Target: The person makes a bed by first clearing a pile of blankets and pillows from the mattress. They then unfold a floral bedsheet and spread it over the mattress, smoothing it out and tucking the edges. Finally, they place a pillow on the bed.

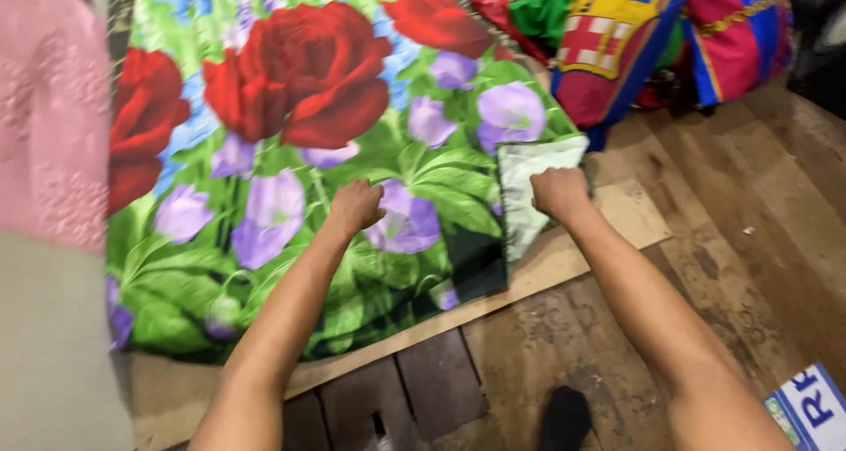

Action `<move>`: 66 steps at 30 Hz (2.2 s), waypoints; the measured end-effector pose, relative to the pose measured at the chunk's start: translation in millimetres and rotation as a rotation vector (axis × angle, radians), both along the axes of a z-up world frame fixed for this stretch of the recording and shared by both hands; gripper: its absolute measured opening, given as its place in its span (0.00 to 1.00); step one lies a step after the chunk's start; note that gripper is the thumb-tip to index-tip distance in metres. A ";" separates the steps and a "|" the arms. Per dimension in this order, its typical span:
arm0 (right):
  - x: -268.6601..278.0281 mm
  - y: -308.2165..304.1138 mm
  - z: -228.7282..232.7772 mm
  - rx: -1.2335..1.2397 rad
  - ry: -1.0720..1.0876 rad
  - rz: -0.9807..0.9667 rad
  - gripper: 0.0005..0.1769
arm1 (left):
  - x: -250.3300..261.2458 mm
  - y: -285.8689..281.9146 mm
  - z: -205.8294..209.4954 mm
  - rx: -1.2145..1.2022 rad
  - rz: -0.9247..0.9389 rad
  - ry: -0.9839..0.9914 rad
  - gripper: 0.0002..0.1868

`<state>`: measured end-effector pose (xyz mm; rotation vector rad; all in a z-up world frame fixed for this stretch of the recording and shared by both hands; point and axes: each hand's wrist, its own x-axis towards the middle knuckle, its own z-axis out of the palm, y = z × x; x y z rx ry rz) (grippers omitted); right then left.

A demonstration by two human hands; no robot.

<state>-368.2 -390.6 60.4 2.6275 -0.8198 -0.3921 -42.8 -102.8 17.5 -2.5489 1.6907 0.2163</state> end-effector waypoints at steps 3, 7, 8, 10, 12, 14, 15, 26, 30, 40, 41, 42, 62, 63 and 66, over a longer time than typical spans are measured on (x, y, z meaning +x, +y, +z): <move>-14.7 -31.4 35.8 0.144 -0.024 -0.155 0.20 | -34.3 -53.2 6.3 0.069 -0.057 0.110 0.24; -31.3 -61.9 29.8 0.419 -0.195 -0.396 0.19 | -82.9 -101.1 -38.3 0.103 -0.046 0.190 0.24; -40.9 -62.7 18.7 0.458 -0.242 -0.473 0.19 | -100.7 -105.2 -48.7 0.096 -0.037 0.261 0.23; -54.5 -74.5 8.5 0.500 -0.272 -0.506 0.19 | -138.0 -111.8 -49.5 0.072 -0.015 0.344 0.24; -66.0 -97.0 -10.6 0.531 -0.308 -0.531 0.20 | -171.1 -122.0 -50.5 0.034 0.010 0.423 0.25; -75.4 -125.0 -43.2 0.499 -0.328 -0.568 0.25 | -200.7 -129.8 -55.2 0.044 0.010 0.498 0.31; -74.5 -121.1 -37.9 0.500 -0.330 -0.563 0.25 | -211.2 -134.7 -48.7 0.043 0.014 0.495 0.31; -55.8 -158.8 -90.0 0.481 -0.594 -0.390 0.16 | -257.4 -205.2 -52.5 -0.286 0.401 0.900 0.33; -93.2 -166.3 -61.5 0.372 -0.656 -0.403 0.08 | -308.2 -218.5 -32.2 -0.539 0.280 1.056 0.27; -88.0 -117.0 3.9 0.677 -0.736 -0.534 0.28 | -378.0 -191.9 -52.1 -0.204 -0.444 0.420 0.22; -77.8 -111.4 4.9 0.752 -0.535 -0.586 0.35 | -372.7 -185.9 -34.4 -0.193 -0.436 0.424 0.25; -79.1 -120.7 -20.7 0.758 -0.537 -0.580 0.35 | -363.5 -183.3 -31.5 -0.190 -0.430 0.419 0.25; -124.2 -138.7 -103.4 0.568 0.208 -0.604 0.23 | -288.8 -124.8 -40.6 -0.200 -0.171 0.066 0.29; -128.8 -145.5 -110.7 0.566 0.205 -0.599 0.23 | -283.7 -122.5 -37.7 -0.202 -0.167 0.062 0.29; -135.0 -145.0 -100.8 0.319 -0.172 -0.459 0.17 | -274.9 -115.8 -32.2 -0.208 -0.146 0.056 0.28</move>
